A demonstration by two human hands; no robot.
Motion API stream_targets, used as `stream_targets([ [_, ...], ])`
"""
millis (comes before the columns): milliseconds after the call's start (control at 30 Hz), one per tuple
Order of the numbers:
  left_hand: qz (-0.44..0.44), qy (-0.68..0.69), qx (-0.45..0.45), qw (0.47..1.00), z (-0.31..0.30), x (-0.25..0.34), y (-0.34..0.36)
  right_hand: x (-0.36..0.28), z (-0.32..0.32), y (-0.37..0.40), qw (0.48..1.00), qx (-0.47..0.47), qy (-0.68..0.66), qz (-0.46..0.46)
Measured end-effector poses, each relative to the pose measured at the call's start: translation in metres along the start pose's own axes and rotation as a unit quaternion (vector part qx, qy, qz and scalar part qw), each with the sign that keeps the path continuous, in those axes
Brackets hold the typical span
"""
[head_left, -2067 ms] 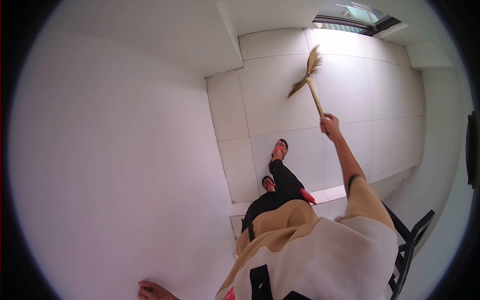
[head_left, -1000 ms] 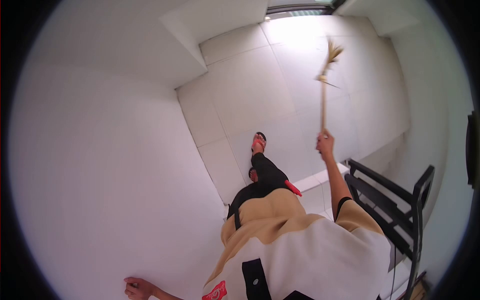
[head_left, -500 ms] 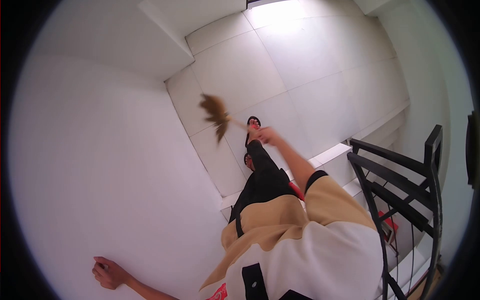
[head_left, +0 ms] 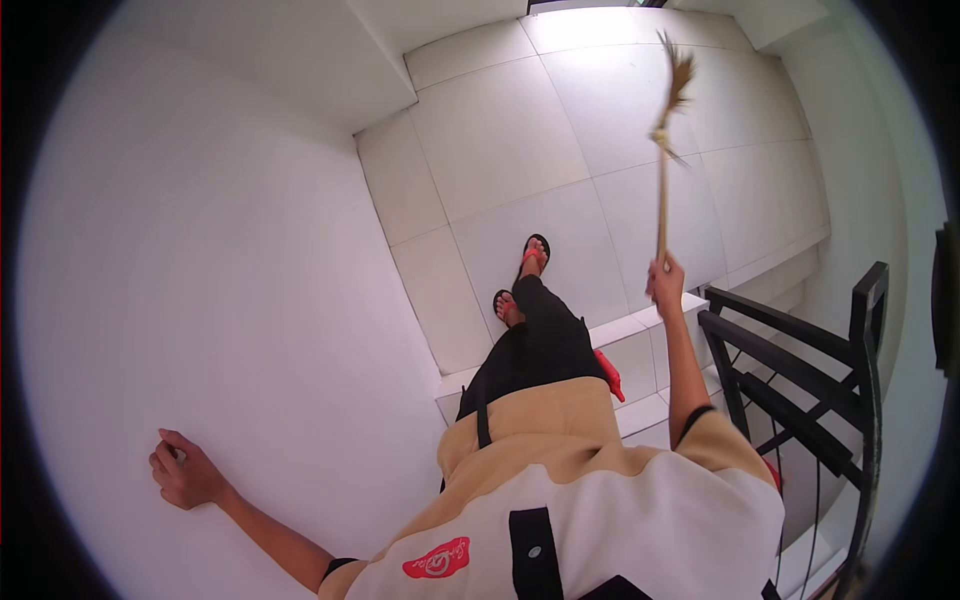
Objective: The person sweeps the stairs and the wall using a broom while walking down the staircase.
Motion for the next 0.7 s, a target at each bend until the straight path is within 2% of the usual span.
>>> stream_targets([
  [33, 0.001, -0.003, 0.005, 1.0, 0.0, -0.001, 0.001, 0.004, 0.006, 0.024, 0.998, -0.053, 0.015, 0.016],
  [100, 0.008, -0.011, 0.012, 1.0, 0.001, -0.001, 0.002, 0.027, 0.026, 0.076, 0.978, -0.157, 0.008, 0.135],
  [167, 0.014, -0.014, 0.011, 1.0, -0.002, 0.002, -0.002, 0.051, 0.053, 0.121, 0.929, -0.277, 0.047, 0.239],
  [233, 0.016, -0.029, 0.002, 0.999, 0.0, 0.004, -0.002, 0.079, 0.092, 0.164, 0.856, -0.375, 0.024, 0.355],
  [367, 0.026, -0.07, -0.009, 0.997, 0.005, 0.005, -0.002, 0.181, 0.175, 0.193, 0.781, -0.464, 0.097, 0.407],
  [433, 0.029, -0.07, -0.015, 0.997, 0.006, 0.006, 0.0, 0.231, 0.209, 0.171, 0.758, -0.458, 0.196, 0.42],
  [500, 0.021, -0.063, -0.025, 0.997, 0.009, 0.004, -0.001, 0.206, 0.228, 0.101, 0.839, -0.395, 0.278, 0.25],
  [567, 0.03, -0.054, -0.02, 0.998, 0.011, 0.002, -0.002, 0.163, 0.25, 0.047, 0.879, -0.32, 0.346, 0.065],
  [600, 0.033, -0.049, -0.019, 0.998, 0.012, 0.001, 0.0, 0.145, 0.262, 0.022, 0.893, -0.275, 0.345, -0.084],
  [633, 0.03, -0.064, -0.024, 0.997, 0.014, 0.0, 0.001, 0.113, 0.267, 0.014, 0.885, -0.225, 0.335, -0.233],
  [667, 0.028, -0.079, -0.028, 0.996, 0.017, -0.001, 0.002, 0.13, 0.262, 0.0, 0.921, -0.27, 0.261, -0.106],
  [700, 0.025, -0.094, -0.032, 0.995, 0.019, -0.002, 0.003, 0.115, 0.259, 0.003, 0.934, -0.307, 0.181, 0.025],
])
Point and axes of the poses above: each hand's wrist, its own y-axis away from the middle knuckle, its own z-axis out of the palm, x = y × z, the point moved 10 cm from there along -y, towards the middle knuckle, and after that the axes turned 3 degrees about y, right-handed, at the moved point
